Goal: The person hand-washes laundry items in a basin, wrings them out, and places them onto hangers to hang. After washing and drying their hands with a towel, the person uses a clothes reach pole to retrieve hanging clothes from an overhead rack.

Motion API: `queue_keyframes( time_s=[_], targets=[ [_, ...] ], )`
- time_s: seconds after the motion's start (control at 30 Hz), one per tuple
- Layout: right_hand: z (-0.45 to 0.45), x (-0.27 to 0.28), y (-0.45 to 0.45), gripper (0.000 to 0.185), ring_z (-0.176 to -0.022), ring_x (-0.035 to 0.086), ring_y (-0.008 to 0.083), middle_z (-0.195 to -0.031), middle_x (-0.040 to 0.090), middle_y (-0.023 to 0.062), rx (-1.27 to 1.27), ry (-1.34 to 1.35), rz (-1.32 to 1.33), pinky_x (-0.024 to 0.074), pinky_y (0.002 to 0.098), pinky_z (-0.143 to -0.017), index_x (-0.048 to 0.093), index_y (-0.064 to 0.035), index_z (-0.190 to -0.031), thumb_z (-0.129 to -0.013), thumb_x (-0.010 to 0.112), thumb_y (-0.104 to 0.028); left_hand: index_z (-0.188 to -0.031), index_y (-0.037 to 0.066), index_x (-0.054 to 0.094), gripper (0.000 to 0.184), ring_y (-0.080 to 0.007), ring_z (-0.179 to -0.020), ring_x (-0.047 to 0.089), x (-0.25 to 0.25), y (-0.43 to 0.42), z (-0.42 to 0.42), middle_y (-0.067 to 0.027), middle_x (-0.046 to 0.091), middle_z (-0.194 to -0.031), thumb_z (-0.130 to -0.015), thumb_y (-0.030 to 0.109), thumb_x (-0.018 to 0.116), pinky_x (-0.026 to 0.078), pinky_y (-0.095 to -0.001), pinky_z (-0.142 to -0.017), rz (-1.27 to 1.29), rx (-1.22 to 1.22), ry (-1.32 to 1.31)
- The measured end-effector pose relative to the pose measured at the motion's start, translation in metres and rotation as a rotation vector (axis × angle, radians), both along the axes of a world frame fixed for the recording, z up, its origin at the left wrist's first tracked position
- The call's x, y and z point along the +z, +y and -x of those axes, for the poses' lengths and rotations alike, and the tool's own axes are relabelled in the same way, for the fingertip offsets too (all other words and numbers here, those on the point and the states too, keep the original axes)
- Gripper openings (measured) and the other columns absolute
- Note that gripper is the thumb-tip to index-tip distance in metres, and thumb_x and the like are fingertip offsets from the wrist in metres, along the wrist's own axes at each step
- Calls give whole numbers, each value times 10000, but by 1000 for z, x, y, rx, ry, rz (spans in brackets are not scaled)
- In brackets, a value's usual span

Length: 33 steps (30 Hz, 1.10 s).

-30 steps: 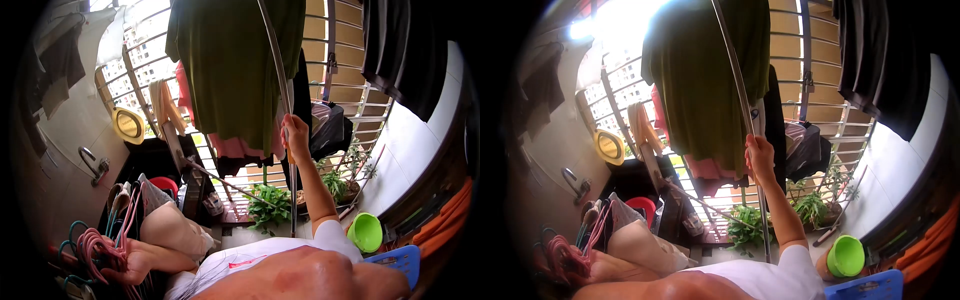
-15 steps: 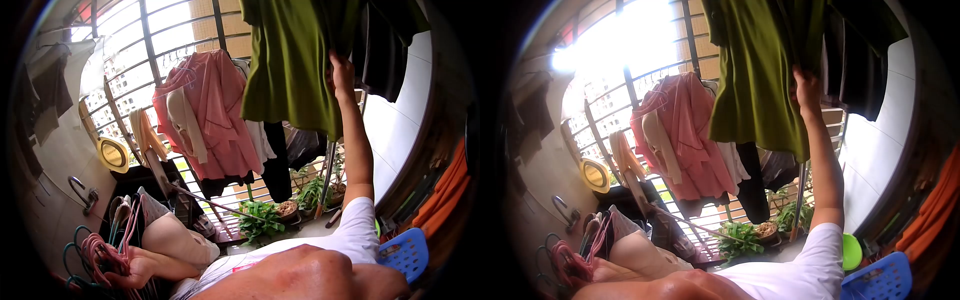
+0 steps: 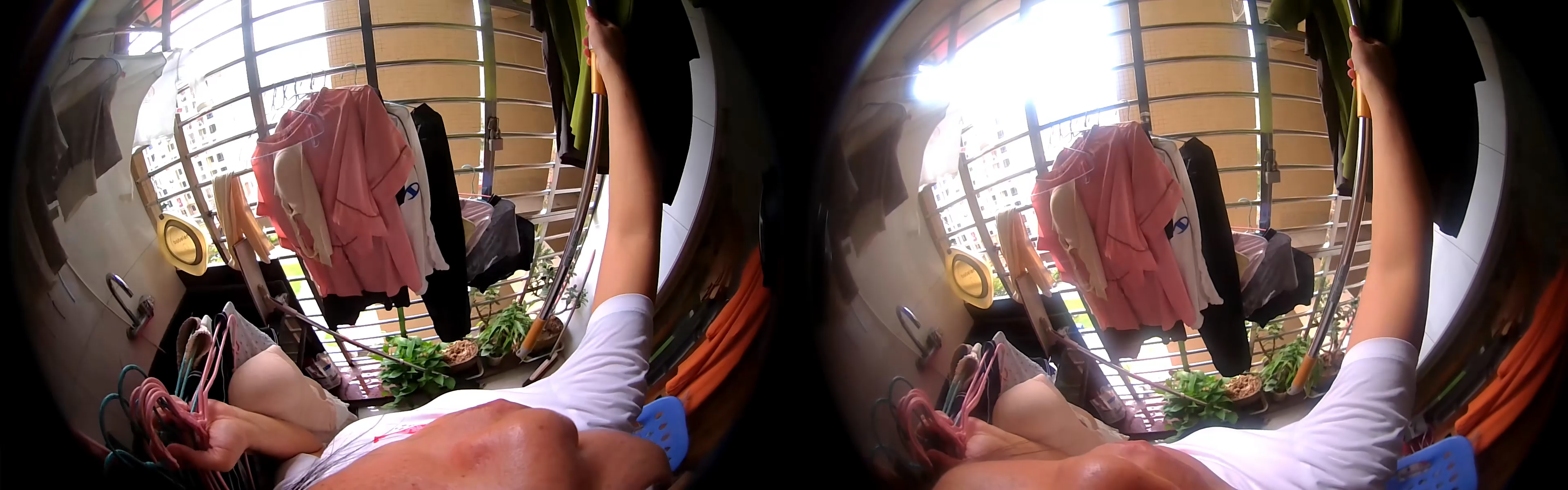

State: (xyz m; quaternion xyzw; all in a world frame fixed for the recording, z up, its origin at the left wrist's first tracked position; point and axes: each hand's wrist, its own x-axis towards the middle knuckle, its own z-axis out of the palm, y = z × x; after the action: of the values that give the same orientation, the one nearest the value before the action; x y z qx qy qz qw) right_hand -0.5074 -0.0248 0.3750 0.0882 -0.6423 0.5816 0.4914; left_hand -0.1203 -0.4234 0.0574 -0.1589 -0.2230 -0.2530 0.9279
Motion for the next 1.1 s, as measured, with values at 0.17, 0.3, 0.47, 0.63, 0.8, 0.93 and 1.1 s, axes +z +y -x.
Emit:
queue_keyframes(
  time_s=[0.17,0.3,0.47,0.63,0.8,0.93,1.1],
  targets=[
    [27,-10,-5,500,-452,547,125,-577,548,25,-20,-47,45,456,280,-412,584,-35,-831,-860,527,-531,-972,-18,573,289,-220,-662,590,10,2,-3,-140,597,-783,-819,226,557,480,-281,-566,-10,47,-17],
    [50,-44,-4,523,-434,529,112,-568,539,29,8,-50,-7,441,263,-378,580,-23,-781,-860,529,-537,-966,0,578,312,-210,-584,531,9,-13,-9,-124,559,-724,-804,260,516,398,-281,-483,-120,151,6],
    [27,-122,-41,389,-407,431,93,-567,449,-5,439,-85,4,349,237,-372,465,-102,-825,-920,464,-479,-890,63,560,189,-184,-578,510,14,3,7,-105,550,-750,-763,203,577,346,-274,-455,8,-18,35],
    [-19,-294,-133,384,-348,438,109,-507,453,31,943,-240,-70,337,232,-307,462,-94,-818,-952,419,-452,-859,73,508,150,-171,-625,469,21,21,31,-81,503,-765,-803,209,536,375,-256,-526,-17,79,-155],
    [-63,-443,-207,362,-355,431,92,-503,462,27,1233,-466,-177,327,219,-321,469,-69,-752,-959,461,-367,-759,65,482,183,-188,-628,456,12,35,44,-85,479,-646,-838,229,476,398,-281,-586,-45,75,-256],
    [-76,-475,-244,366,-333,388,73,-472,428,0,1189,-631,-200,310,217,-319,456,-84,-725,-963,455,-363,-1035,47,509,315,-229,-807,591,-10,26,34,-133,585,-913,-893,322,446,508,-379,-701,86,-60,-357],
    [-75,-467,-273,391,-338,409,71,-474,428,-7,1116,-748,-243,312,219,-314,462,-90,-725,-944,476,-412,-1019,18,511,342,-221,-839,576,-12,22,31,-108,572,-920,-894,334,468,505,-359,-655,83,-159,-308]
  ],
)
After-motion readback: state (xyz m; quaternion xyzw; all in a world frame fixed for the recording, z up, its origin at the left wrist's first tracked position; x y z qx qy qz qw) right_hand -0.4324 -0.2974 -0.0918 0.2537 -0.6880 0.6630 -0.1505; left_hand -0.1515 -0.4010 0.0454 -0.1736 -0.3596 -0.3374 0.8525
